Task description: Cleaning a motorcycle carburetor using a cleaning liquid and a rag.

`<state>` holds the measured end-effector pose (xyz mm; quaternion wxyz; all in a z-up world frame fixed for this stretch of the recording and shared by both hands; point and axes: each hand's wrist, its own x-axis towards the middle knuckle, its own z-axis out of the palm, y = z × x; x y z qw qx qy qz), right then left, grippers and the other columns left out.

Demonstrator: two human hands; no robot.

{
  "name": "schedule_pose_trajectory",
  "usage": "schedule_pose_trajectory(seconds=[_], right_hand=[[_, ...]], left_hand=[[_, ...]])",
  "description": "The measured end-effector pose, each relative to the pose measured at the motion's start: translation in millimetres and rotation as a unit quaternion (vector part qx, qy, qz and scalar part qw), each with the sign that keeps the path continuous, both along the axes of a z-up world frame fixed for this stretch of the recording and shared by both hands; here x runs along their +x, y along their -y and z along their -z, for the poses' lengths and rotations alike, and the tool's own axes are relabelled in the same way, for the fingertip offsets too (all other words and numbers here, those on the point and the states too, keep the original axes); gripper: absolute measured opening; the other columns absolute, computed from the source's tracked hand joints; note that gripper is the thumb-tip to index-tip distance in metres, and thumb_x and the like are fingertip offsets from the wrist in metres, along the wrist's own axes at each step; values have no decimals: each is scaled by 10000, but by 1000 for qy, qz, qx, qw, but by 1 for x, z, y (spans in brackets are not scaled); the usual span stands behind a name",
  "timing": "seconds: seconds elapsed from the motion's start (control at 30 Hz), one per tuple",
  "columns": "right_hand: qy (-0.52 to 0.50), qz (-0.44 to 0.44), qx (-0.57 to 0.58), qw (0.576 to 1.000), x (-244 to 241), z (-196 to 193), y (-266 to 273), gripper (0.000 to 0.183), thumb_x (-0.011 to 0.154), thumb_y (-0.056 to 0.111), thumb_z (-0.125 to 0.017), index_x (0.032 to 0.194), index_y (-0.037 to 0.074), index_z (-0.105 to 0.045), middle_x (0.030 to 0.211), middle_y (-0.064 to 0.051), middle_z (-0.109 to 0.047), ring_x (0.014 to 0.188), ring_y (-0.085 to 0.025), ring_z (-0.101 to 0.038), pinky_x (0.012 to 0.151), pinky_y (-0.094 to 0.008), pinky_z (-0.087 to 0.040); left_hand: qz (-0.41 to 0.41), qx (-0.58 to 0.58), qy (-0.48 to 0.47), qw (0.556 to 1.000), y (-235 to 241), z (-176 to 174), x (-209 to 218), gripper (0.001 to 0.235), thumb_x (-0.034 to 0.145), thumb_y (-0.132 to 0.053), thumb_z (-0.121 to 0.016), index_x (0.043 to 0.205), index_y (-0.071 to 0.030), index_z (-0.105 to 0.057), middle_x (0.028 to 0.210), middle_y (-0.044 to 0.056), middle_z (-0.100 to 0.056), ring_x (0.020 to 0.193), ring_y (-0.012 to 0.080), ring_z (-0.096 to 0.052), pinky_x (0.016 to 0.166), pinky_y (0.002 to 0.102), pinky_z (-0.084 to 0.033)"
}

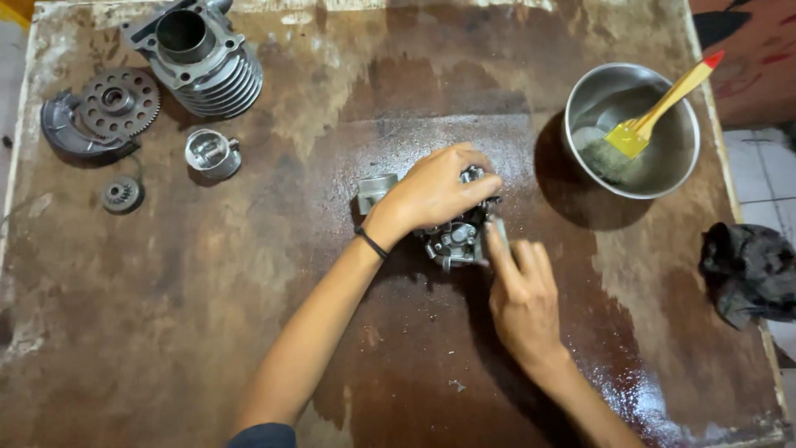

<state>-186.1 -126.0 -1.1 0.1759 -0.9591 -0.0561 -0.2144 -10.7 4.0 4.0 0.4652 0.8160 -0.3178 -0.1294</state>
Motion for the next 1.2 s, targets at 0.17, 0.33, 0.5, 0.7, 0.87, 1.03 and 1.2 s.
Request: schedule_pose_trajectory(seconds=[0.17,0.33,0.5,0.7,0.87,1.03,1.2], right_hand=[[5,-6,15,1000,8,-2,3,581,845,-96,-608,1418,0,-586,958,-168,-582,890,-323,-559,806,-449,-486],[-21,12,32,999,-10,5,1,635,826,-152,-556,1435,27,-590,917,-157,-557,870,-304,-561,807,-441,-499],[-8,-21,92,996,-26,-14,-10,665,831,-159,-538,1457,61,-580,919,-128,-562,858,-273,-559,818,-425,-505],[17,-44,18,999,-7,-12,-17,630,855,-79,-628,1469,46,-557,916,-134,-531,852,-298,-537,809,-432,-485],[-1,-59,-47,997,-13,-13,-13,664,818,-75,-624,1466,54,-564,872,-135,-501,815,-298,-521,778,-418,-479],[0,-43,-54,998,-6,-16,-13,676,835,-63,-608,1496,62,-543,884,-129,-503,844,-302,-524,807,-425,-480],[0,-58,-79,995,-7,-15,-13,682,822,-70,-589,1489,62,-540,898,-137,-509,855,-302,-529,796,-420,-478]], left_hand=[[-4,12,-8,1000,0,-1,2,502,849,-477,-635,1103,-66,-772,1171,175,-727,1109,356,-676,969,429,-509],[-4,25,-4,1000,2,2,4,560,859,-513,-633,1120,-33,-757,1201,199,-715,1128,366,-679,982,429,-513],[-19,26,-7,999,3,8,8,626,848,-539,-642,1168,-9,-732,1220,236,-697,1137,389,-670,985,440,-508],[-25,53,-30,998,5,4,8,715,835,-578,-621,1222,19,-692,1250,266,-681,1160,378,-670,995,436,-516],[-23,52,-34,998,3,11,7,731,843,-589,-616,1237,24,-683,1276,272,-659,1183,379,-650,1001,438,-505],[-30,54,-42,997,2,1,4,710,819,-584,-618,1201,8,-707,1234,254,-687,1149,380,-672,990,431,-511],[-15,56,-26,998,2,-2,12,674,811,-577,-627,1111,16,-740,1153,263,-714,1074,392,-699,959,441,-533]])
